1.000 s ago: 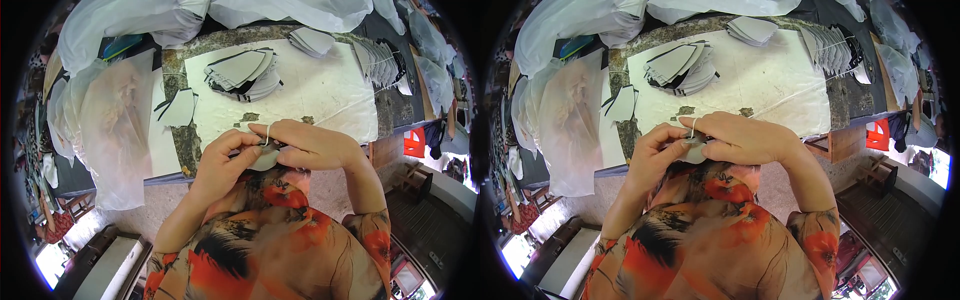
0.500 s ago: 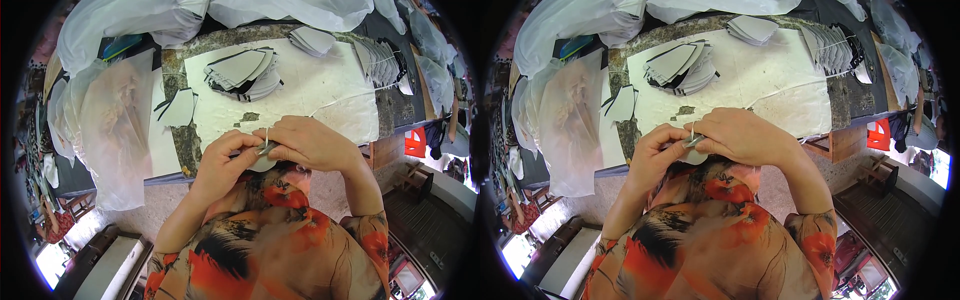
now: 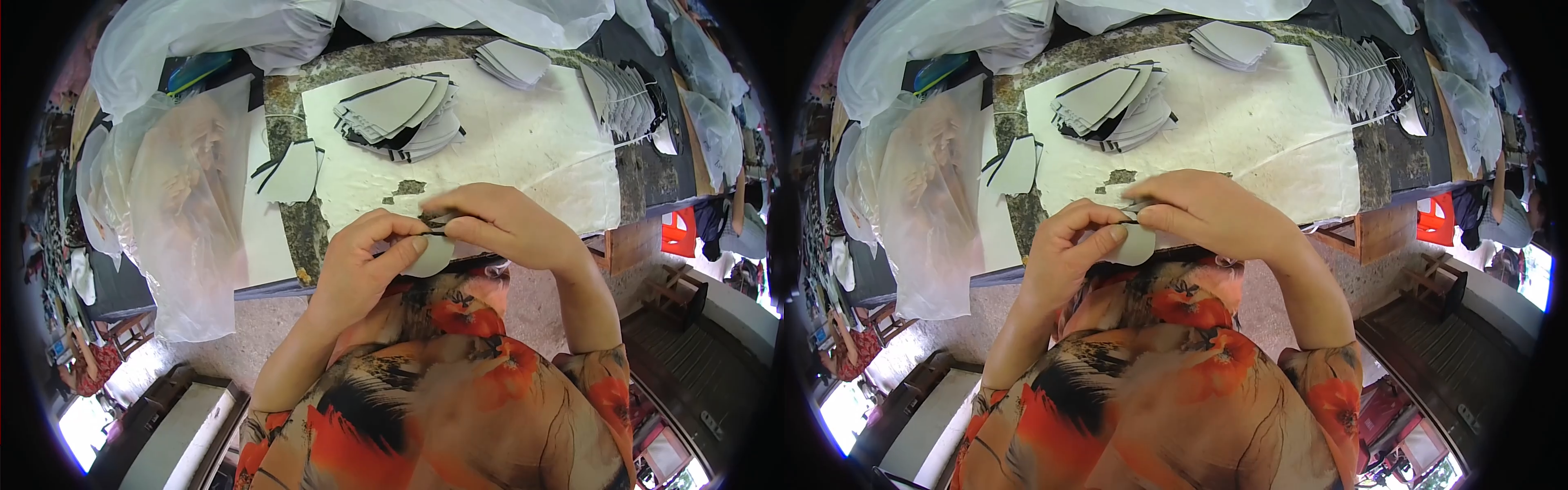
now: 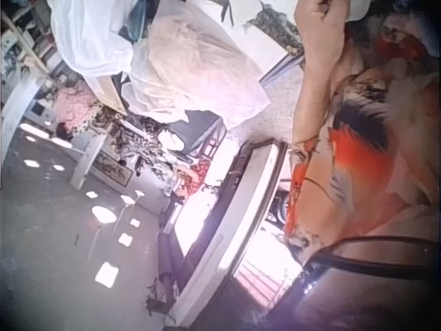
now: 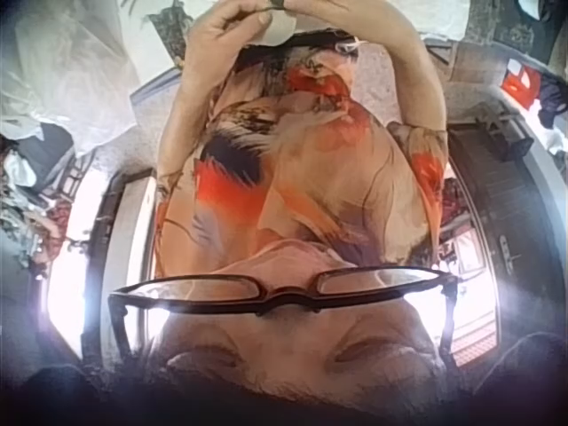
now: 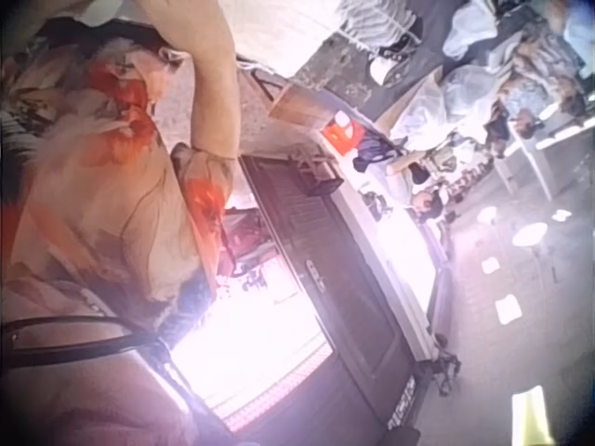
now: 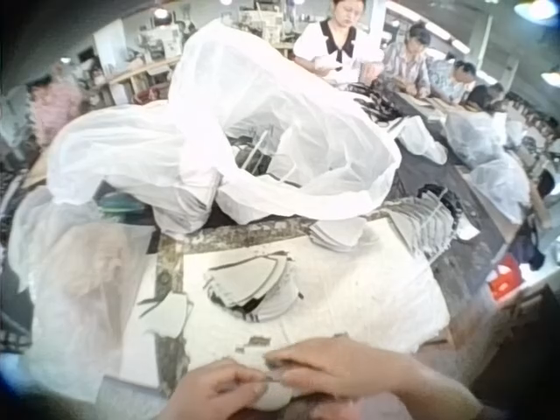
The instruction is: Manually attaching and trimming small black straps onto white shoe upper components using a small hand tool.
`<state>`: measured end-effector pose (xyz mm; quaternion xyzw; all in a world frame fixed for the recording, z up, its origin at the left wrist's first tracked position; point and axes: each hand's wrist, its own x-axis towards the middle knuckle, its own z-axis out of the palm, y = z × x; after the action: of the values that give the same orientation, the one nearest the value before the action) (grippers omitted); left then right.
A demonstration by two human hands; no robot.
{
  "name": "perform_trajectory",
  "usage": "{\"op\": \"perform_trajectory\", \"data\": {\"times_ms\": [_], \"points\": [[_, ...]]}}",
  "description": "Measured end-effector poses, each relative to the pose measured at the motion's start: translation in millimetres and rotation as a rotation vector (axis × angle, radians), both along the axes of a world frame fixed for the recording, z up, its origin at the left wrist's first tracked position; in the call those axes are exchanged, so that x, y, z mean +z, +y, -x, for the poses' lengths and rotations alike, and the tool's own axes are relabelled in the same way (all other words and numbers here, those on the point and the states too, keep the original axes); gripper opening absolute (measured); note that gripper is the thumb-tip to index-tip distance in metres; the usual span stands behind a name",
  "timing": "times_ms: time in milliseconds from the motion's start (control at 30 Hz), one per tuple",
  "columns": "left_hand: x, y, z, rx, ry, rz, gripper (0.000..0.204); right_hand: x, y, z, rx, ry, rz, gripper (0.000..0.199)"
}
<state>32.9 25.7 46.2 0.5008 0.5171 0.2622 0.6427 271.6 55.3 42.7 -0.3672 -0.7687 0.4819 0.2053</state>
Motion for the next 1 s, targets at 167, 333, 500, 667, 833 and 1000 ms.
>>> {"op": "perform_trajectory", "data": {"times_ms": [167, 333, 500, 667, 833, 1000], "points": [[2.7, -7.8, 1.1, 0.035, -0.002, 0.017, 0.016, 19.5, -1.8, 13.3, -0.139, -0.021, 0.28, 0.019], [-0.2, -8.4, 1.9, -0.1, 0.066, -0.161, 0.017, 12.3, -9.9, 17.7, -0.23, 0.038, 0.413, 0.012], [18.1, -7.0, 11.2, 0.048, -0.212, 0.269, 0.021, 12.0, -9.2, 22.3, -0.34, 0.117, 0.476, 0.013], [13.7, 1.3, 17.8, 0.058, -0.201, 0.31, 0.021, 18.4, -6.5, 19.6, -0.345, 0.144, 0.562, 0.017], [9.8, 2.1, 11.7, 0.074, -0.126, 0.199, 0.019, 20.5, -11.3, 20.8, -0.256, 0.092, 0.277, 0.025], [10.4, 2.8, 10.6, 0.027, -0.029, -0.037, 0.018, 14.1, -14.5, 19.7, -0.143, -0.132, -0.121, 0.03]]}}
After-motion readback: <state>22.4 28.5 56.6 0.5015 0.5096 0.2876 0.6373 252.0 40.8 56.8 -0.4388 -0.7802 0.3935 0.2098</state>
